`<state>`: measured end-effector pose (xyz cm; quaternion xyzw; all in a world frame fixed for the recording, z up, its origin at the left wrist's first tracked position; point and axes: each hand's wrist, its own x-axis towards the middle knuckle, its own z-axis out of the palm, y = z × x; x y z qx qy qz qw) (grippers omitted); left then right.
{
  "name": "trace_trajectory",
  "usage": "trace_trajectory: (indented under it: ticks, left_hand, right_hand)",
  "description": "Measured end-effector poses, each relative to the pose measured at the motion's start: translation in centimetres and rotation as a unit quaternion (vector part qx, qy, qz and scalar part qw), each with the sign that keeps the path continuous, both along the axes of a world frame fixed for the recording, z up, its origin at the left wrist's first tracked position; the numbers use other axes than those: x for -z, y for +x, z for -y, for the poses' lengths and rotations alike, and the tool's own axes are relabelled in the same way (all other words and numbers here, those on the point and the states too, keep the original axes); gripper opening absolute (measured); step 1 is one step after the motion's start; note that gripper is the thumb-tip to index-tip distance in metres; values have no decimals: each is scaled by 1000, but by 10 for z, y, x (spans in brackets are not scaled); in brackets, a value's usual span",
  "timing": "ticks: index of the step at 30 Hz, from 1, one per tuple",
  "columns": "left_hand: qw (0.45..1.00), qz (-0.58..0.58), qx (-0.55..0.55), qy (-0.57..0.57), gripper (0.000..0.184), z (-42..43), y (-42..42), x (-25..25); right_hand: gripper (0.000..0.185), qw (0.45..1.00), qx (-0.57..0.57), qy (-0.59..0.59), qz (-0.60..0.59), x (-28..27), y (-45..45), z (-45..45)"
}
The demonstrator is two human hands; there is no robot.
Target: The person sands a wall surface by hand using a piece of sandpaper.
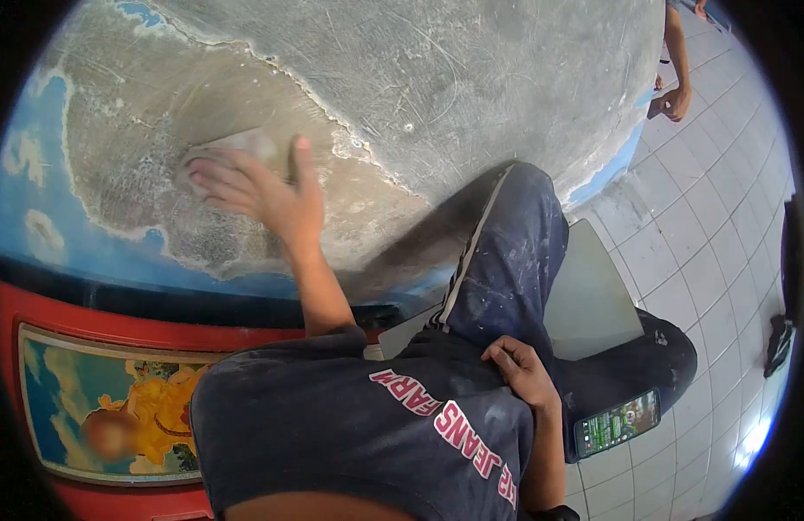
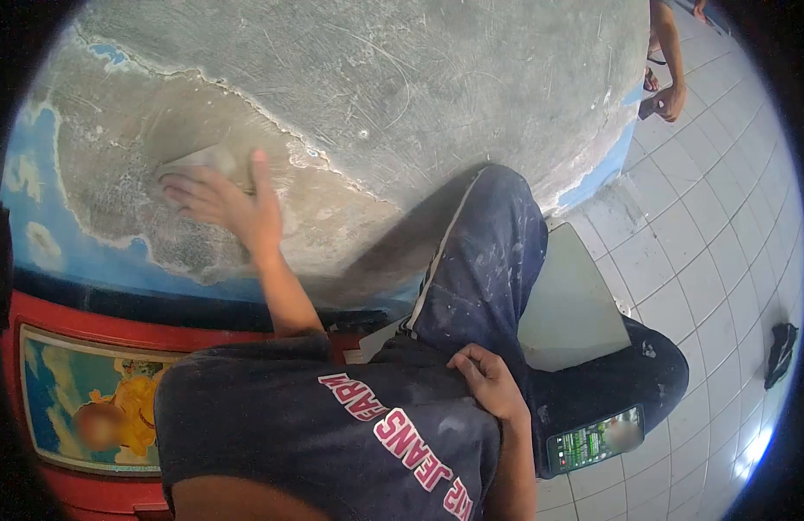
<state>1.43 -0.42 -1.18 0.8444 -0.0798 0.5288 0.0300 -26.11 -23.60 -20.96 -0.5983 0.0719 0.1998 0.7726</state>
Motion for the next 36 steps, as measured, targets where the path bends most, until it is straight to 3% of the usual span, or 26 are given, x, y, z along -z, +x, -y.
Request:
trace_trajectory:
  ticks: [4, 6, 9, 12, 15, 19, 21, 24, 25, 29, 32, 34, 36]
  left_hand:
    - [1000, 3, -25, 7, 116, 16, 3, 15]
    - [990, -110, -38, 78, 118, 37, -6, 38]
    - [985, -149, -4, 81, 118, 35, -7, 48]
    - [998, -65, -1, 5, 117, 19, -6, 15]
    - [1000, 0, 0, -8, 117, 14, 6, 9]
    - [992, -87, -46, 73, 118, 43, -3, 51]
    - [981, -146, 41, 121, 117, 50, -12, 66]
    - [988, -112, -16, 101, 117, 30, -14, 38]
    - [996, -80, 5, 44, 117, 19, -10, 29]
    - [1000, -29, 0, -2, 120, 10, -3, 11]
    - [992, -103, -57, 48, 123, 40, -13, 47]
    - [974, -195, 34, 113, 125, 49, -20, 70]
    - [975, -194, 22, 110, 125, 41, -20, 58]
  right_hand:
    - [24, 1000, -2, -15, 20, -5, 3, 1]
    - [24, 1000, -14, -18, 13, -3, 2, 2]
    - [23, 1000, 4, -3, 23, 1, -1, -1]
    - [23, 998, -22, 7, -65, -12, 1, 4]
    - [23, 1000, -5, -1, -6, -2, 0, 0]
    - [23, 1000, -2, -7, 16, 0, 1, -1]
    - [23, 1000, -5, -16, 9, -3, 0, 0]
    - [23, 1000, -11, -4, -27, -6, 0, 3]
    - [23, 1000, -11, -3, -28, -6, -1, 2]
    - [23, 1000, -5, -4, 7, -4, 1, 1]
    - [22, 1000, -10, -5, 7, -2, 1, 0]
    - [21, 1000, -10, -6, 2, -2, 0, 0]
    - [21, 1000, -2, 9, -22, -3, -1, 0]
